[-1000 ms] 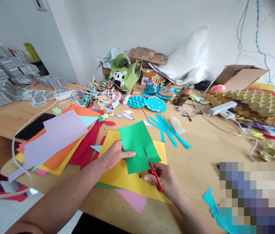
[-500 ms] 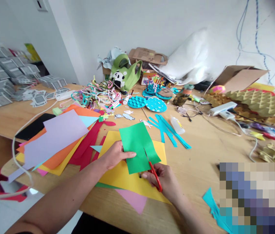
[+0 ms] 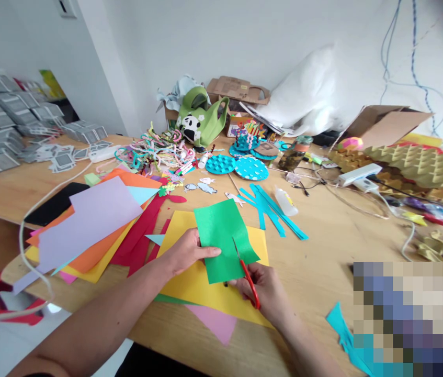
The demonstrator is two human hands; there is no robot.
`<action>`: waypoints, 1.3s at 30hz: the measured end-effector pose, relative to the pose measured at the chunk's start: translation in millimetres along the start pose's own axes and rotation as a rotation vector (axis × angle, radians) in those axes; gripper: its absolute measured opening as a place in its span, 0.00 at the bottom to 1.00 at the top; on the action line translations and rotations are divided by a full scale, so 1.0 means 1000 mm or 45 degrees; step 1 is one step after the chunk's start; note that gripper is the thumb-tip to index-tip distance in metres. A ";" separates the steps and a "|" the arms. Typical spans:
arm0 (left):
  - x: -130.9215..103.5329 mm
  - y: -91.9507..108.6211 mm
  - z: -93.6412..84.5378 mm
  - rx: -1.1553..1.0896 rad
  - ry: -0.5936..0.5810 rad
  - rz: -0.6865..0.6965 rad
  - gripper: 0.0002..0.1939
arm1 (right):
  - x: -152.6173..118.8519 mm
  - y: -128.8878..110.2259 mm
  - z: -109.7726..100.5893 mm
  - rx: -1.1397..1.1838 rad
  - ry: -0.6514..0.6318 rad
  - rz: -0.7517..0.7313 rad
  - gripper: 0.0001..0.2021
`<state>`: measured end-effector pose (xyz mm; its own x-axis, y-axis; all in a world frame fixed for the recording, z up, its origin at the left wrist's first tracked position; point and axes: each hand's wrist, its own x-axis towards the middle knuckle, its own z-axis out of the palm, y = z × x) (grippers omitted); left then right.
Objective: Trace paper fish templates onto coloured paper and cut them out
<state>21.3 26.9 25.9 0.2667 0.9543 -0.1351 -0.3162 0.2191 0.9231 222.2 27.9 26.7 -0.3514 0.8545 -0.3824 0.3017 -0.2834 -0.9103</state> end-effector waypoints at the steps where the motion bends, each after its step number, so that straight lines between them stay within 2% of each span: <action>1: 0.000 0.000 0.001 0.004 -0.002 -0.004 0.25 | 0.000 -0.001 0.000 0.000 -0.005 -0.004 0.20; 13: -0.001 0.002 0.004 0.008 -0.014 -0.028 0.25 | -0.001 0.000 0.003 -0.022 0.045 -0.035 0.13; 19: -0.001 -0.001 0.003 0.055 -0.014 -0.056 0.21 | 0.000 0.000 0.002 -0.011 0.040 -0.041 0.08; 31: -0.003 0.005 0.009 0.030 -0.021 -0.129 0.23 | 0.001 0.003 0.002 -0.047 0.077 -0.035 0.09; 39: -0.002 0.003 0.007 0.004 -0.058 -0.088 0.22 | -0.001 -0.004 0.000 -0.017 0.107 -0.045 0.14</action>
<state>26.5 24.5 31.2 0.3293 0.9265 -0.1821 -0.2924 0.2834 0.9133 221.3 27.8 31.1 -0.2867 0.8976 -0.3350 0.3020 -0.2471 -0.9207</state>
